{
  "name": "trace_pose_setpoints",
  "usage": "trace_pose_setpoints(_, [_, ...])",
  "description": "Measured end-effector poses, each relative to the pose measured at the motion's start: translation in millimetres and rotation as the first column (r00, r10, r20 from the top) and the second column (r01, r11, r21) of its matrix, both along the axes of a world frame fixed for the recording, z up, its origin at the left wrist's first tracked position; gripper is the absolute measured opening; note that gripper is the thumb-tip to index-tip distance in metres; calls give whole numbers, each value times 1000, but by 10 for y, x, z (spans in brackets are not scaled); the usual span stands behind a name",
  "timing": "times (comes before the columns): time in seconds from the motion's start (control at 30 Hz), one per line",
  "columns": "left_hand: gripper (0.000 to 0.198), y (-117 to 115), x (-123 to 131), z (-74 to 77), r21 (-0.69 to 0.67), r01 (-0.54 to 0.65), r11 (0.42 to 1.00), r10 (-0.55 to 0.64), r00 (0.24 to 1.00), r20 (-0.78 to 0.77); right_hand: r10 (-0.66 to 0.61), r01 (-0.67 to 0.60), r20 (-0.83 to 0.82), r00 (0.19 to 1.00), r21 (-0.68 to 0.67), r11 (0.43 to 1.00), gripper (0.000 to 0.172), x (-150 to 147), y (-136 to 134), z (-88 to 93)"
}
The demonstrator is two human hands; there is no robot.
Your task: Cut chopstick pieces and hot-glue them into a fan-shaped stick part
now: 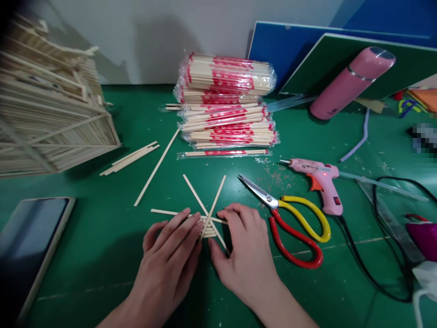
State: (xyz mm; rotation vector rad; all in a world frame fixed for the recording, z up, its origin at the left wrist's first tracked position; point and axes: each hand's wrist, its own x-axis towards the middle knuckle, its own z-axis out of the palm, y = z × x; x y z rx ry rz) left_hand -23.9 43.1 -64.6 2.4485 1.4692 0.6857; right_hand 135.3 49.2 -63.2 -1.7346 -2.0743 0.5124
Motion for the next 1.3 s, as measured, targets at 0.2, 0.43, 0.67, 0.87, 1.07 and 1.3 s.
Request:
trace_pose_setpoints(0.2, [34,-12,20,-57,-12,5,1000,-5,999,-35,6,-6,-8,1000,23,1000,31,7,-7,-21])
trace_pose_setpoints(0.43, [33,7,22,-52,-22,11,1000,-11,1000,-27,-1,2,-18,1000,14,1000,27,2,3,-8])
trace_pose_setpoints(0.67, [32,5,38,-38,-69,0,998,1,1000,19,-3,3,-26,1000,-2,1000,28,0,4,5])
trace_pose_setpoints(0.87, [30,24,25,-14,-56,14,998,-15,1000,-25,-11,11,-47,999,0,1000,27,-10,-1,18])
trace_pose_setpoints(1.07, [31,39,27,18,-40,17,999,-18,1000,-26,-18,17,-50,999,-8,1000,26,-11,-8,21])
trace_pose_setpoints(1.3, [33,32,84,-3,-76,-47,996,47,999,0,-22,22,-55,998,-2,1000,28,-20,-18,25])
